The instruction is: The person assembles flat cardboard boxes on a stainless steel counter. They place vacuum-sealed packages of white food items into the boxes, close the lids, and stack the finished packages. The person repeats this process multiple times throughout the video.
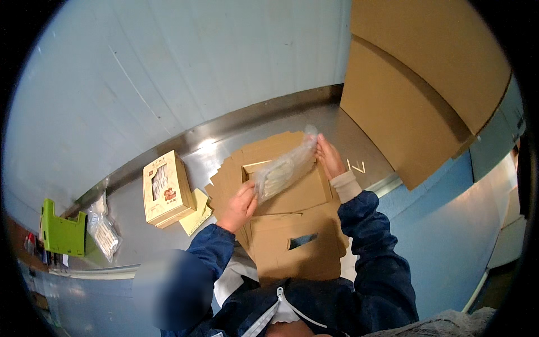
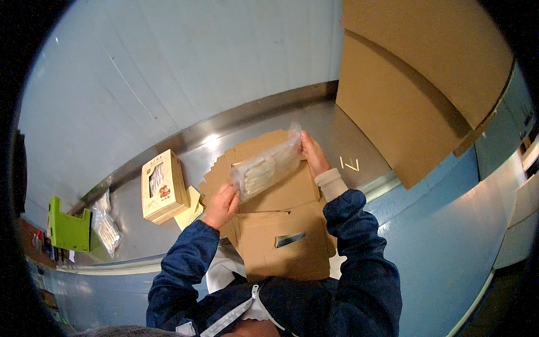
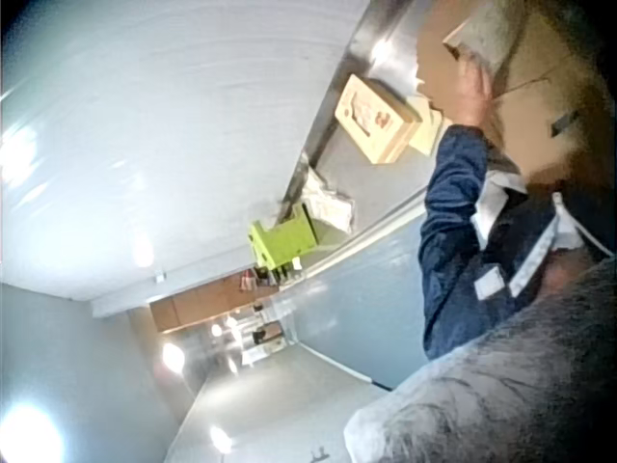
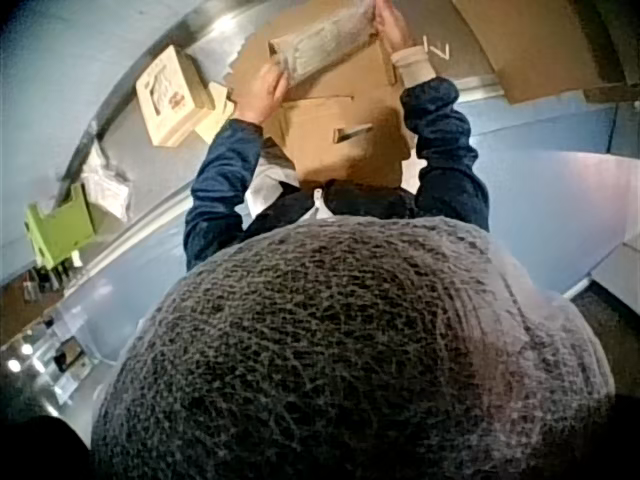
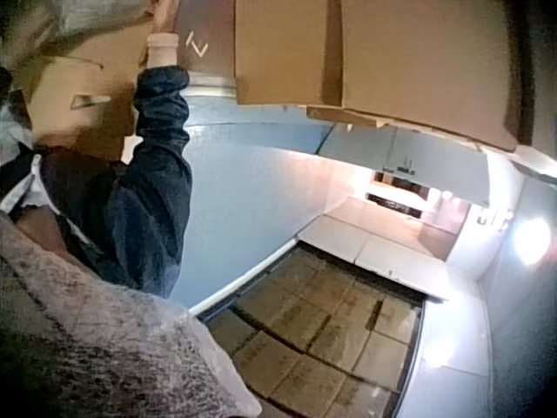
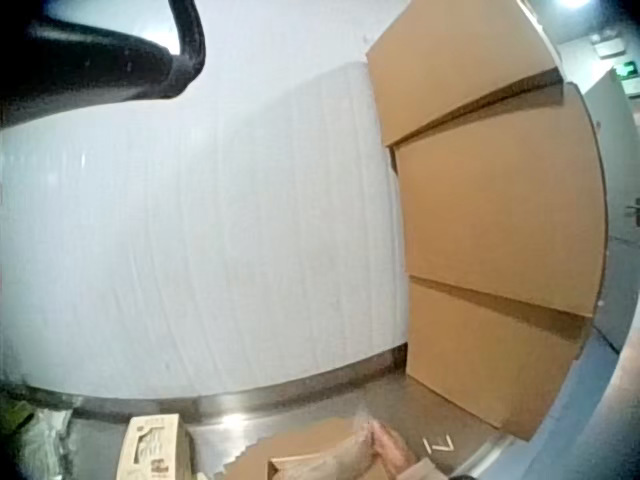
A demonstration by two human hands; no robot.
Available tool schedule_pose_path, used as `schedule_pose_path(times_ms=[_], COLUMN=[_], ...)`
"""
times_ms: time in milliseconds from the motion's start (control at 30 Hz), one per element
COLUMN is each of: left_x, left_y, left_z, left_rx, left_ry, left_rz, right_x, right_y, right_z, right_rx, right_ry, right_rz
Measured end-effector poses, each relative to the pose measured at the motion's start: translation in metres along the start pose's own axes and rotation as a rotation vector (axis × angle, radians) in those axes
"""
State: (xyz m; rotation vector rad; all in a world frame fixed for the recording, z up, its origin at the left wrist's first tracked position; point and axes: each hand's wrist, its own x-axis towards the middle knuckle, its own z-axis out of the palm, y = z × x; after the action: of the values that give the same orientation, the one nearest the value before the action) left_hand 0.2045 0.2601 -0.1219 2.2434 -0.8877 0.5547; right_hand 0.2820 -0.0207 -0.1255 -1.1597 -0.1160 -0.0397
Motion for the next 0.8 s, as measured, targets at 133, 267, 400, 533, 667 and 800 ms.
schedule_pose_path(times_ms=[133,267,400,533,667,800], left_x=[0.001,-0.004,-0.011,-0.005,-0.002,-0.006], left_y=[-0.013,-0.039,-0.043,-0.039,-0.050,-0.075], left_z=[0.003,0.016,0.037,0.033,0.044,0.061], left_rx=[-0.149,0.027,0.265,0.341,0.153,-0.081], left_ry=[-0.150,-0.199,-0.232,-0.331,-0.136,-0.091], left_rz=[-0.227,-0.206,-0.173,-0.204,-0.336,-0.408], right_x=[0.000,0.008,0.016,0.014,0.020,0.026], right_y=[0.008,0.021,0.050,0.057,0.081,0.082], right_z=[-0.022,-0.031,-0.040,-0.028,-0.049,-0.052], right_rx=[0.024,-0.678,-1.157,-1.559,-1.545,-1.202], right_ry=[-0.026,0.030,0.085,0.132,0.166,0.130], right_rz=[0.071,-0.100,-0.226,-0.215,-0.266,-0.146])
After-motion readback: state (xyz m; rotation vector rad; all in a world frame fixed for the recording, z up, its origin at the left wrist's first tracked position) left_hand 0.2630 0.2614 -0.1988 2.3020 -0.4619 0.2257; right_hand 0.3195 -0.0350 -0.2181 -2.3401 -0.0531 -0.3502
